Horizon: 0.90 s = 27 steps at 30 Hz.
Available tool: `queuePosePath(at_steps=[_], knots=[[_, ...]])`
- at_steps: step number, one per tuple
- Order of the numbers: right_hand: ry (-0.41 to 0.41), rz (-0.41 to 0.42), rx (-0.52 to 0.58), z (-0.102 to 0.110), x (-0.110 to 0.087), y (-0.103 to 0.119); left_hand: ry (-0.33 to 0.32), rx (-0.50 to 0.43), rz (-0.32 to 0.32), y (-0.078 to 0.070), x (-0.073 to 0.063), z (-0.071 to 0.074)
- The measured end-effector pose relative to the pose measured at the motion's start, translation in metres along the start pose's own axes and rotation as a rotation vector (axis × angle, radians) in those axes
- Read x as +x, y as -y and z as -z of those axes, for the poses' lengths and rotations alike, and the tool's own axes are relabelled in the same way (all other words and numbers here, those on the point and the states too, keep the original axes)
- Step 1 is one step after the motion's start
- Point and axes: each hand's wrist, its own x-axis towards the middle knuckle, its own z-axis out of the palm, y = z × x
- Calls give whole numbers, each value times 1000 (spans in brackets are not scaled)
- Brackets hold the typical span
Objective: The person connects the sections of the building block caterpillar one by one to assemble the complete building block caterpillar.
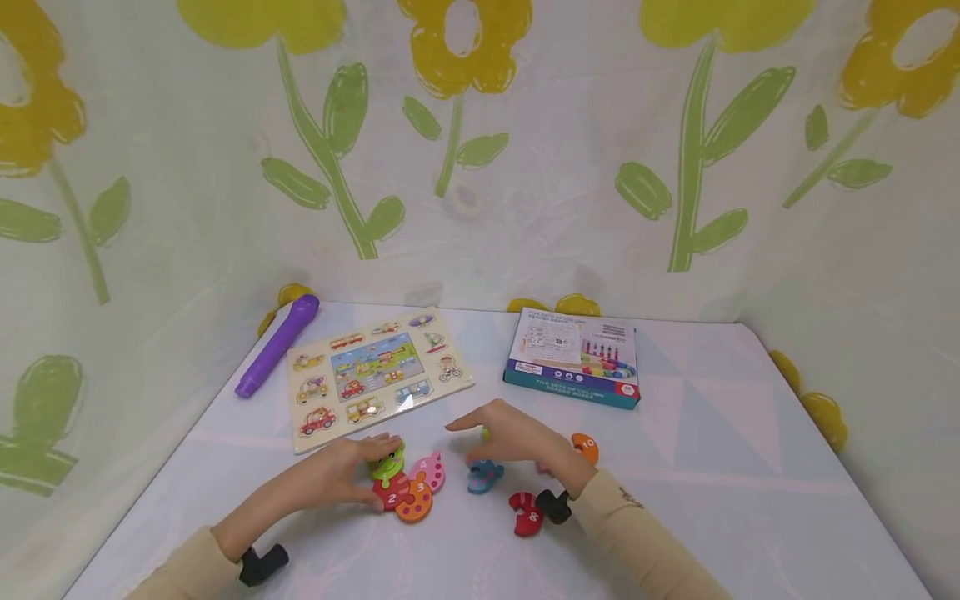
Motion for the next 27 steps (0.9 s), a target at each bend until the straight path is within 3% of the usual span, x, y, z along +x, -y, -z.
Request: queuePosePath(at_steps=[15,27], knots=[[-42,32,-14,7,-19,-10,4,-19,-3,2,3,2],[-78,-56,-20,16,-32,-14,6,-17,-8,5,4,2]])
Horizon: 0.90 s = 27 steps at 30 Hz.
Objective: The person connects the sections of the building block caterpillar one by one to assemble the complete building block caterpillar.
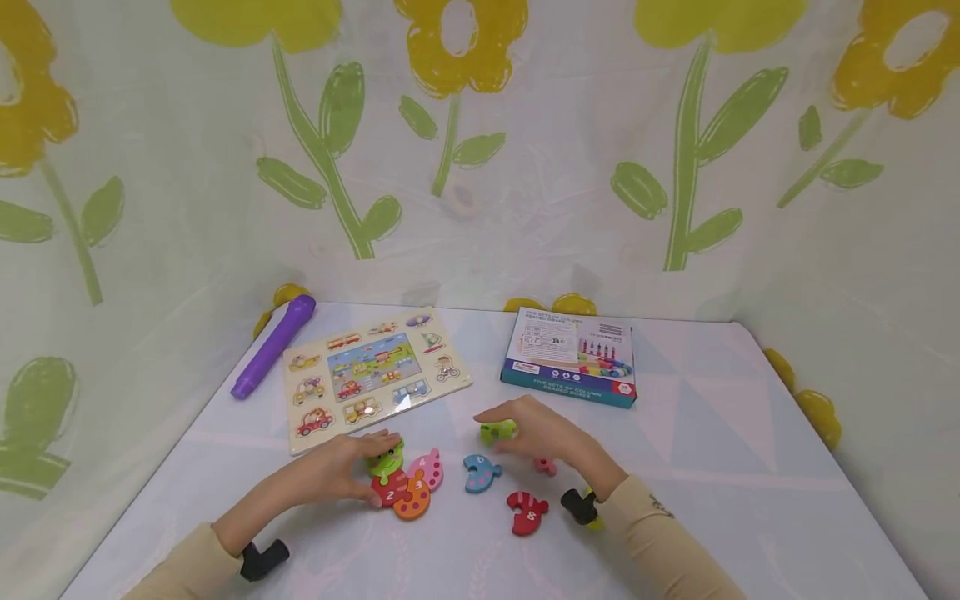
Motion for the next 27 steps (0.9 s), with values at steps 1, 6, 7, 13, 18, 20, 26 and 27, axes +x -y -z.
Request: queuePosePath(at_steps=[1,6,7,13,18,20,26,27], knots=[[-2,3,-6,1,0,-1,0,-2,0,0,0,0],[-8,2,-57,4,0,-12,-3,-15,-7,0,0,0],[-8,-7,-66,4,1,-14,-3,-18,-8,0,1,0],[29,-53,-119,7,6,-22,-6,-24,-5,-1,0,0],[56,-83,-141,10,10,-24,-1,-24,1,0,0,0],[57,-84,-144,11,11,-25,-1,-23,1,0,0,0],[59,-72,-166,8,14,-28,-4,-27,-1,-1,0,0],[60,-78,-168,7,15,-29,-4,-26,-1,-1,0,0]])
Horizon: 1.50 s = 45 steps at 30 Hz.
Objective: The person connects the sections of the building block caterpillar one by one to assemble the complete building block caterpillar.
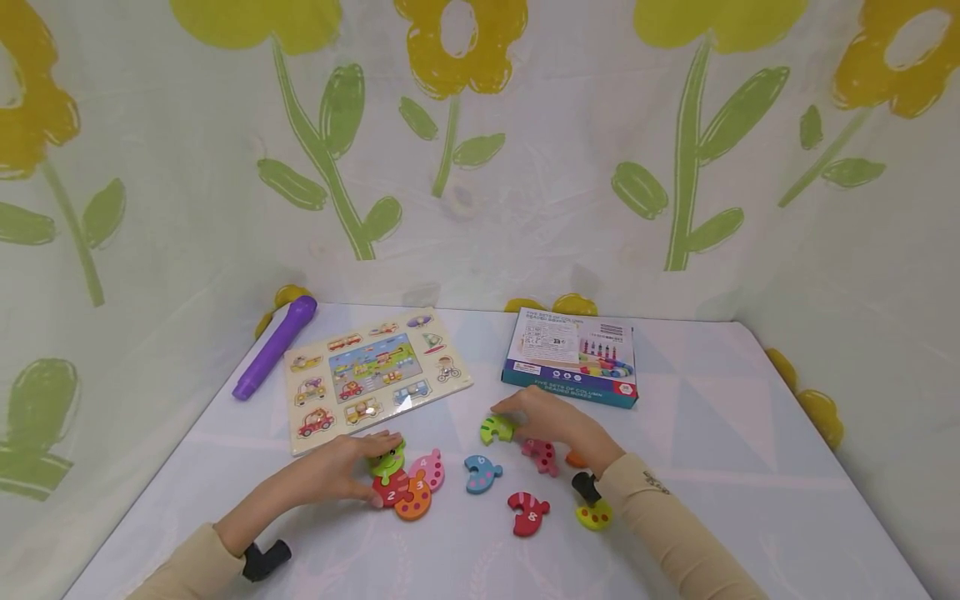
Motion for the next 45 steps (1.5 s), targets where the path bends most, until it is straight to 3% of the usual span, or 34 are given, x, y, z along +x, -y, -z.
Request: queuePosePath(at_steps=[11,19,36,45], knots=[[12,-16,-31,-6,7,5,0,4,-1,0,0,-1],[22,46,-80,-9,15,13,7,14,-3,-2,1,0],[12,47,-45,-5,17,21,-3,27,-8,-1,2,0],[-4,101,-33,-4,22,30,0,40,-2,1,2,0]])
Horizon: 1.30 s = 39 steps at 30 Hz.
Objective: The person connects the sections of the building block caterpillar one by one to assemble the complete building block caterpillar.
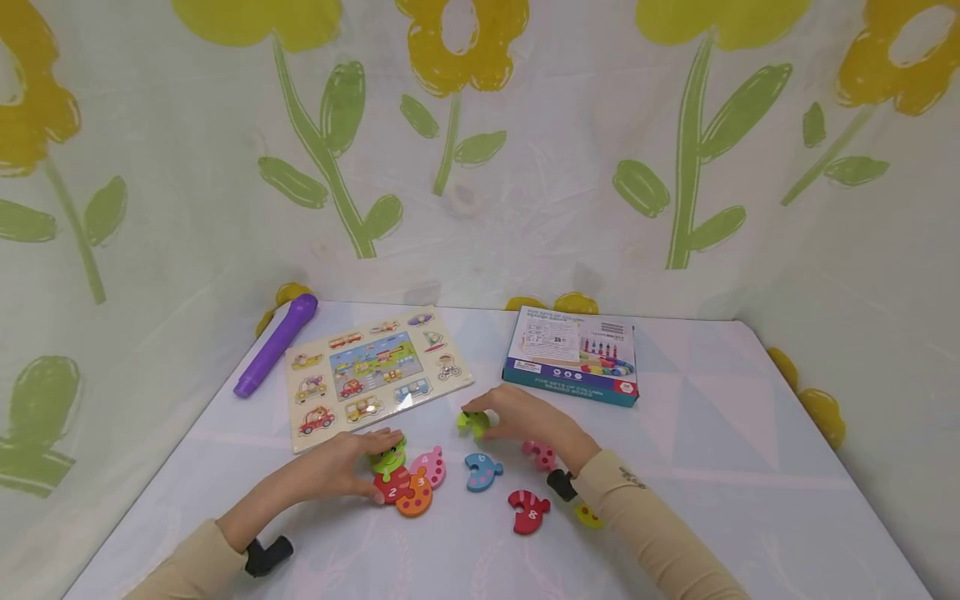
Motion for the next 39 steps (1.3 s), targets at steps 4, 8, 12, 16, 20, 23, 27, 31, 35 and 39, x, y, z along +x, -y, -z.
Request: queuePosePath(at_steps=[4,8,12,16,20,23,27,31,35,39], knots=[[-3,22,-8,-1,3,3,7,0,4,0,1,1],[18,35,0,-3,6,8,12,-6,14,-1,0,1],[42,43,34,-4,9,14,9,-4,24,-2,-1,2],[57,48,49,-5,11,20,6,0,16,-4,0,2],[73,47,58,-7,13,24,11,2,12,-5,1,3],[79,47,65,-8,14,26,13,14,18,-6,2,3],[85,51,66,-9,15,29,14,16,26,-6,3,4],[89,48,64,-11,17,31,15,11,29,-6,3,3],[96,61,48,-13,21,33,14,13,28,-5,3,3],[103,73,36,-15,25,34,19,12,33,-5,3,4]])
